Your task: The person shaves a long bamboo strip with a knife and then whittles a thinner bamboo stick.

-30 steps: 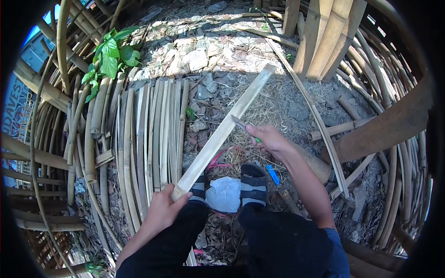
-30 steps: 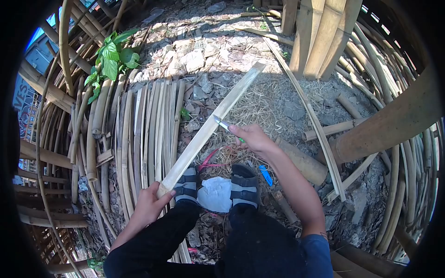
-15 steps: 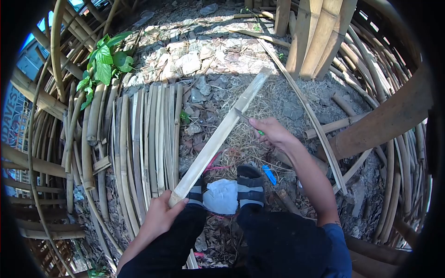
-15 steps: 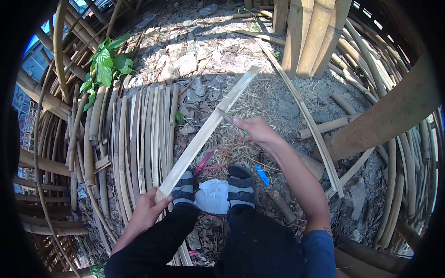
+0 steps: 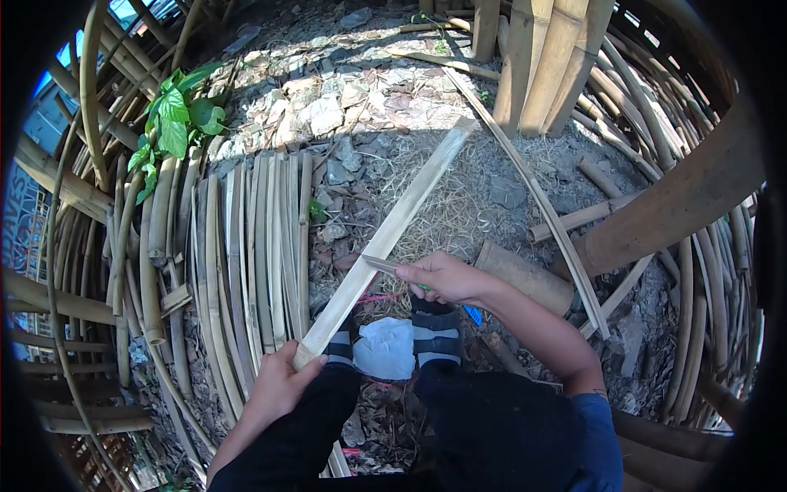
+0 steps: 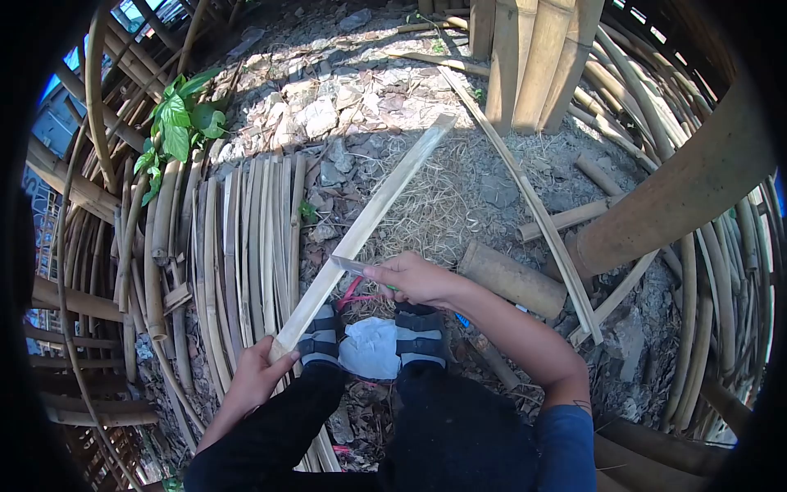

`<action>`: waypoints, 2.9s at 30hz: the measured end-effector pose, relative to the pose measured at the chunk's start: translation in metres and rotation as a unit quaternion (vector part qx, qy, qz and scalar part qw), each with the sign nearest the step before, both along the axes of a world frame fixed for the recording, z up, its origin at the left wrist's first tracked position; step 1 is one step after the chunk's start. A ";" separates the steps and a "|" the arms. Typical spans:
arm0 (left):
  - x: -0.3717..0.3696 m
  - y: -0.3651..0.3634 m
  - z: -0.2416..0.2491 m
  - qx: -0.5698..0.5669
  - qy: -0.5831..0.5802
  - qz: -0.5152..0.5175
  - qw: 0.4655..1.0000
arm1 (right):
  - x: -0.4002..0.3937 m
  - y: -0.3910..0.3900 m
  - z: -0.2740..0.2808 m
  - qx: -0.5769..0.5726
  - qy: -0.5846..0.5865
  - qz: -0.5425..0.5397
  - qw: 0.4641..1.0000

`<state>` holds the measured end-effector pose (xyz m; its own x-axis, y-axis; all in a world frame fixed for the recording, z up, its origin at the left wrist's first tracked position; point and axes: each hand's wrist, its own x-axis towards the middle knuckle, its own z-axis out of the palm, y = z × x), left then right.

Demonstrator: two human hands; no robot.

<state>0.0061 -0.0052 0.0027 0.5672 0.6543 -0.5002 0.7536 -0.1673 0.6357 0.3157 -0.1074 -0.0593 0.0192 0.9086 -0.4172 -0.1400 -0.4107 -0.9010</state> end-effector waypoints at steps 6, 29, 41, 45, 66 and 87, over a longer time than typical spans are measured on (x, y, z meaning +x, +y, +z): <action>0.002 0.000 0.005 0.003 0.008 -0.007 1.000 | 0.014 0.007 -0.024 0.002 -0.041 -0.020 0.999; -0.003 0.002 -0.002 -0.030 0.005 -0.005 1.000 | 0.147 -0.008 -0.002 -0.072 -0.104 -0.275 0.953; -0.002 0.012 -0.010 -0.134 -0.096 0.047 0.985 | -0.043 -0.025 -0.022 0.232 -0.006 -0.028 0.972; 0.000 0.018 -0.017 -0.318 -0.149 0.068 0.934 | -0.076 -0.012 -0.011 0.155 0.019 0.089 0.984; -0.004 0.017 -0.025 -0.298 -0.121 0.081 0.944 | -0.065 0.016 -0.002 0.081 0.129 -0.176 0.973; -0.001 0.015 -0.022 -0.290 -0.118 0.086 0.946 | -0.079 0.012 0.009 0.034 0.148 -0.128 0.980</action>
